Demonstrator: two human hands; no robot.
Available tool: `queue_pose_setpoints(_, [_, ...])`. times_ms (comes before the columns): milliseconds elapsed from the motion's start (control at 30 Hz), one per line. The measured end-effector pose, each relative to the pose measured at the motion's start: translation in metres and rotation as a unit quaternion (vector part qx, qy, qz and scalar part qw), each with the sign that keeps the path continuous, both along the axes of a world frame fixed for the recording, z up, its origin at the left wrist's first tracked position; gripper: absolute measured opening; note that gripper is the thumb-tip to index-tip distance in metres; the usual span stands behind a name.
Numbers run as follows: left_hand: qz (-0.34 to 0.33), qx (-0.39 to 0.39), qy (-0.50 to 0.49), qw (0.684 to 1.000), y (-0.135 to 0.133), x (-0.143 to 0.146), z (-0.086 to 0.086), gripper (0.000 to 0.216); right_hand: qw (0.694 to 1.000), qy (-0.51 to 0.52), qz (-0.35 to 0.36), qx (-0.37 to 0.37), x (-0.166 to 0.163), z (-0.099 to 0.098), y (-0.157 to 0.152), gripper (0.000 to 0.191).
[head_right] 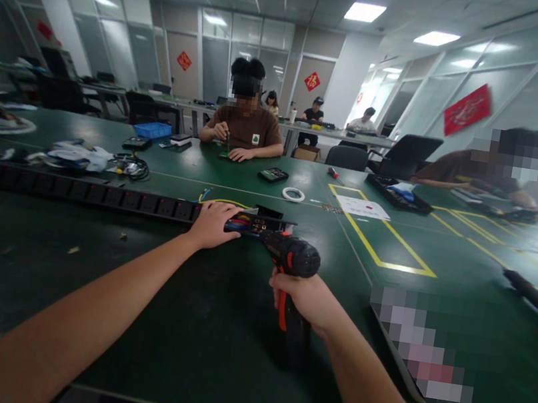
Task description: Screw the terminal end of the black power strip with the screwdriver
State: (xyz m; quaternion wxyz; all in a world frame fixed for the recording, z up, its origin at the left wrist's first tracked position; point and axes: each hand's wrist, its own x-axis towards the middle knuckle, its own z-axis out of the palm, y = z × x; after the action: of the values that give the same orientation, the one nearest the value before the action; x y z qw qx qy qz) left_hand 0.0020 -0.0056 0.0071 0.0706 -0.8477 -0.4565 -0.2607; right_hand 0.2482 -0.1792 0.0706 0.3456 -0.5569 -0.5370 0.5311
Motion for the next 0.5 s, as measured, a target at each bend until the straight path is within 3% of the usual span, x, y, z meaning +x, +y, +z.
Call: queue_pose_setpoints(500, [0.001,0.0,0.001,1.0,0.0,-0.0002,0.0002,0.062,1.0,0.007,-0.012,-0.002,-0.001,0.0001,-0.0011,0.02])
